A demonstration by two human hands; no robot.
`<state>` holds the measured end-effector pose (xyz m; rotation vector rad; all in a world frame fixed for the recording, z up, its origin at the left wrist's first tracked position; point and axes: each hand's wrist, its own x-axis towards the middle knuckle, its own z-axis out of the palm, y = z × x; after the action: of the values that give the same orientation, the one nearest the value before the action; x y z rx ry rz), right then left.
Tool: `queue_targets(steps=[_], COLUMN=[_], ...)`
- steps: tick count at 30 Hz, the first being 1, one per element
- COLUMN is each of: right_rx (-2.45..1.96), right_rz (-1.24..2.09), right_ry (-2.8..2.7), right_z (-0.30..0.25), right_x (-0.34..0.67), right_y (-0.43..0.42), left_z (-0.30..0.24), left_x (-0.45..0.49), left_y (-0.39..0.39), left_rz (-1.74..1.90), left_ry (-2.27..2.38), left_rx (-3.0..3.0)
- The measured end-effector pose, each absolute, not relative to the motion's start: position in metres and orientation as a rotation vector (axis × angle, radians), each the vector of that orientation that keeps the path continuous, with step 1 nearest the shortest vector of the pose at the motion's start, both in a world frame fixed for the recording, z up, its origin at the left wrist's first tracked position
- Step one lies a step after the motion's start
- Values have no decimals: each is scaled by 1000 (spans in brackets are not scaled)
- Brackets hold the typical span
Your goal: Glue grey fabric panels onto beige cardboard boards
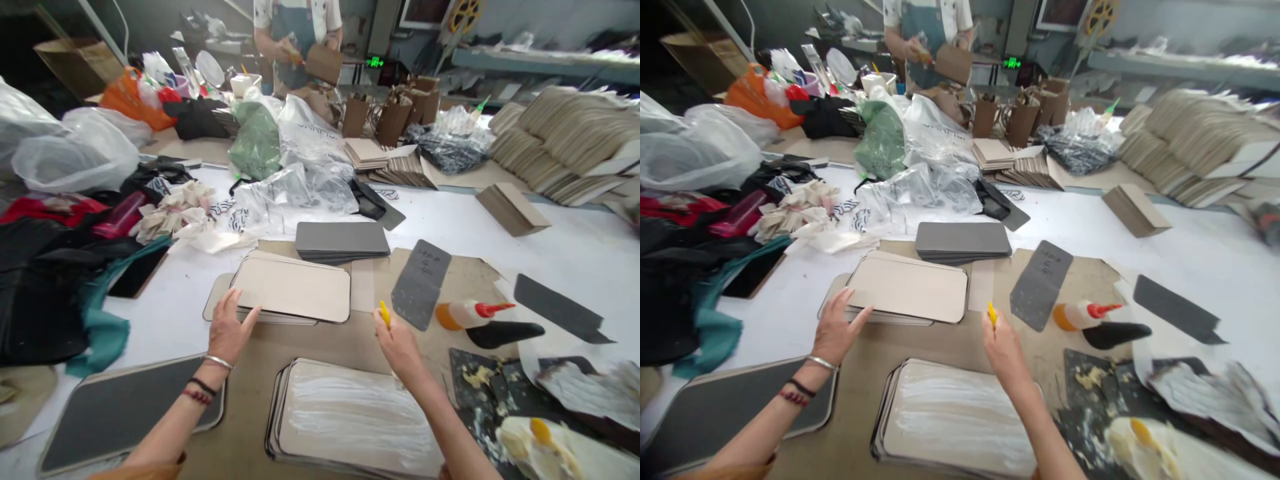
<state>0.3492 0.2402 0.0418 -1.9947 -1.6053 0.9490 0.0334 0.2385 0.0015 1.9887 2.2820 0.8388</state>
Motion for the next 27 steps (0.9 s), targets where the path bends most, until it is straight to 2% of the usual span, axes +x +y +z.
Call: queue_targets(steps=[6,12,18,22,27], right_rx=[-2082,-2213,-2373,-2197,-1982], right_rz=[890,747,283,101,135], right_ry=[-1948,-2220,-2213,-2446,-2721], right_z=[10,18,29,26,23], right_x=[314,303,328,338,342], right_y=[281,283,349,403,438], left_z=[-28,-35,-43,-47,-41], left_x=[13,5,2,0,-3], left_y=[273,268,267,269,264], left_rz=[541,658,705,812,806], left_ry=[2323,2329,2340,2324,2267], left_rx=[1914,1975,2020,2148,2179])
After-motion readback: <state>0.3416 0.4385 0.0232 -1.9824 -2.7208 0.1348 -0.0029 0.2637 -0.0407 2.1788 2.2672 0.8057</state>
